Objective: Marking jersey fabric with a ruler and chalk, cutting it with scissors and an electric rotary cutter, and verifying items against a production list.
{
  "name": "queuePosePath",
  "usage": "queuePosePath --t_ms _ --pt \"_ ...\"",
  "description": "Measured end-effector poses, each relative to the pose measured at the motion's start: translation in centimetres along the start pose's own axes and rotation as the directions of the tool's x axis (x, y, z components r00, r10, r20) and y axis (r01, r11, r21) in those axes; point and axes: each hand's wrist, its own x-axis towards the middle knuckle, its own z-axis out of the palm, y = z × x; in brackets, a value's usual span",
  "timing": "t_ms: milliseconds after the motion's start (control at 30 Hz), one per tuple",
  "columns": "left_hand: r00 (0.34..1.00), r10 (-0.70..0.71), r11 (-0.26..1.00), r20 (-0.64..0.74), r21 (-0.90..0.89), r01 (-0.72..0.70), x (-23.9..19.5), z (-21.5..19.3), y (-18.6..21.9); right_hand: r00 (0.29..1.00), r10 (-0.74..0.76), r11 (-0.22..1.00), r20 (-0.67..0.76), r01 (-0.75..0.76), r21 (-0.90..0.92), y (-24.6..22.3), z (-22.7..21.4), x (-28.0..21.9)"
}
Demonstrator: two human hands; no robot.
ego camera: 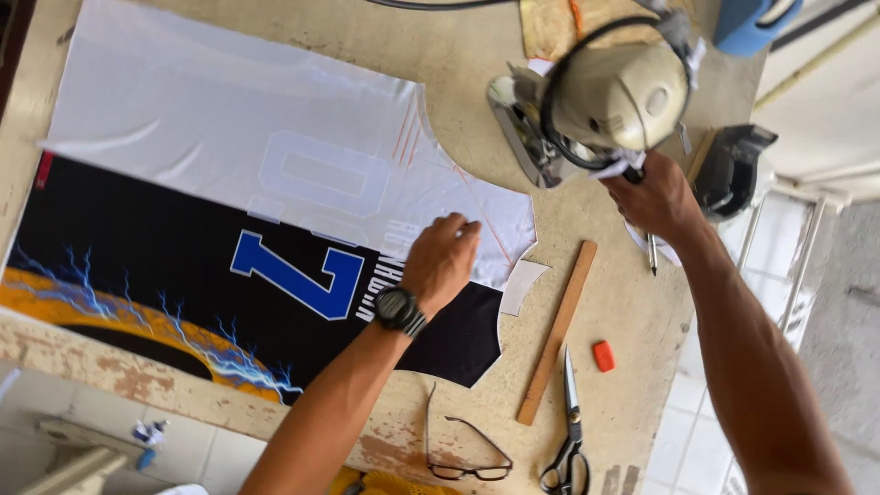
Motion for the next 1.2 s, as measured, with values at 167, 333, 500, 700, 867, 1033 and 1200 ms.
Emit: queuePosePath --t_ms 167,333,500,700,867,1033,1200 --pt "0.987 0.102 0.994 0.122 0.015 -0.104 1.9 3.6 3.5 0.992 0.099 0.989 -0.081 -0.090 0.115 4.6 -0.4 -2.3" --pt "0.986 0.098 0.988 0.133 0.109 -0.113 4.6 5.2 2.6 0.972 0.200 0.965 -0.123 -0.217 -0.145 6.3 -0.7 -2.2" --pt "0.995 0.101 0.956 0.008 0.275 -0.099 9.9 5.3 0.0 0.942 0.217 0.936 -0.257 -0.275 -0.219 2.6 0.7 -3.8" --pt "0.957 0.047 0.986 0.286 0.142 -0.091 12.5 7.6 -1.2 0.908 -0.044 0.979 -0.417 -0.044 -0.199 5.2 1.5 -3.8" --pt "0.952 -0.013 0.993 0.305 0.113 -0.022 13.1 6.1 -0.2 0.895 -0.288 0.938 -0.342 0.191 -0.289 7.5 0.0 -6.5" --pt "0.988 0.075 0.974 0.134 0.201 -0.101 10.7 6.5 3.4 0.835 -0.449 0.858 -0.318 0.305 -0.413 8.0 -0.9 -7.5" --pt "0.954 0.300 0.953 -0.004 0.055 -0.299 5.2 9.5 9.5 0.773 -0.567 0.775 -0.283 0.385 -0.501 10.4 -1.2 -6.9"
